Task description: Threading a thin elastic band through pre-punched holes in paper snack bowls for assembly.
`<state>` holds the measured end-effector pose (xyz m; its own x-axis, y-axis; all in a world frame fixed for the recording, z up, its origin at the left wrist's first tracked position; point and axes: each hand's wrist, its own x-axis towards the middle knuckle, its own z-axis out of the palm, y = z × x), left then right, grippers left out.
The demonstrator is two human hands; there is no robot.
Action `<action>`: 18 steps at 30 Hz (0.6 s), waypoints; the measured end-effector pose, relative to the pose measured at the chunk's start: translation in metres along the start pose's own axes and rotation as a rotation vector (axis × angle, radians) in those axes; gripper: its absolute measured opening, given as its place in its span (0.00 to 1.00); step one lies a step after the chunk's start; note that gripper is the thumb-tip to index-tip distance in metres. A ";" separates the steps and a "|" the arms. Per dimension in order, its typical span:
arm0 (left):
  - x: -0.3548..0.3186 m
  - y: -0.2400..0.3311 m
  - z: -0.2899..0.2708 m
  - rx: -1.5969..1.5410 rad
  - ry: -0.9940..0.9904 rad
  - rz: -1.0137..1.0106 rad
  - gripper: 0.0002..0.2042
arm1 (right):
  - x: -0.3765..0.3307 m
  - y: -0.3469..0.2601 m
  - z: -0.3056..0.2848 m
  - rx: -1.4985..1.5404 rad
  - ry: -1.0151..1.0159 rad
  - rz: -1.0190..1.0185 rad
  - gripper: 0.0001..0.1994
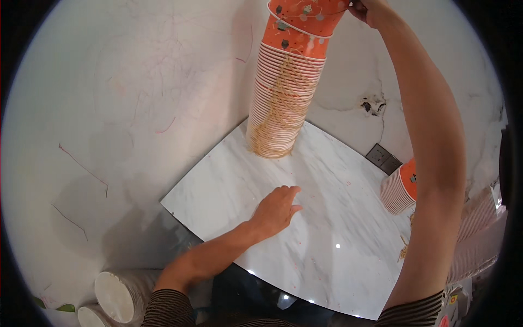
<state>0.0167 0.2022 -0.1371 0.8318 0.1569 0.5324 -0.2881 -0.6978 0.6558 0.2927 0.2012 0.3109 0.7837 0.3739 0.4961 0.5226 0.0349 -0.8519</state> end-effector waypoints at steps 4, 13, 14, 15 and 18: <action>-0.005 0.005 -0.003 0.087 -0.127 0.025 0.21 | 0.029 0.002 -0.002 -0.215 -0.120 0.056 0.17; -0.005 0.015 -0.008 0.115 -0.303 0.003 0.24 | 0.039 0.016 -0.005 -0.326 -0.225 0.176 0.17; -0.005 0.016 -0.008 0.126 -0.327 0.011 0.24 | 0.039 0.018 -0.006 -0.297 -0.247 0.147 0.18; -0.006 0.018 -0.008 0.128 -0.330 0.008 0.24 | 0.033 0.020 0.001 -0.293 -0.248 0.150 0.18; -0.007 0.024 -0.011 0.178 -0.348 0.044 0.25 | 0.038 0.029 0.007 -0.272 -0.188 0.153 0.17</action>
<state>-0.0012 0.1914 -0.1191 0.9403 -0.1010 0.3250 -0.2660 -0.8138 0.5167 0.3351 0.2231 0.3041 0.7972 0.5207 0.3055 0.4944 -0.2726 -0.8254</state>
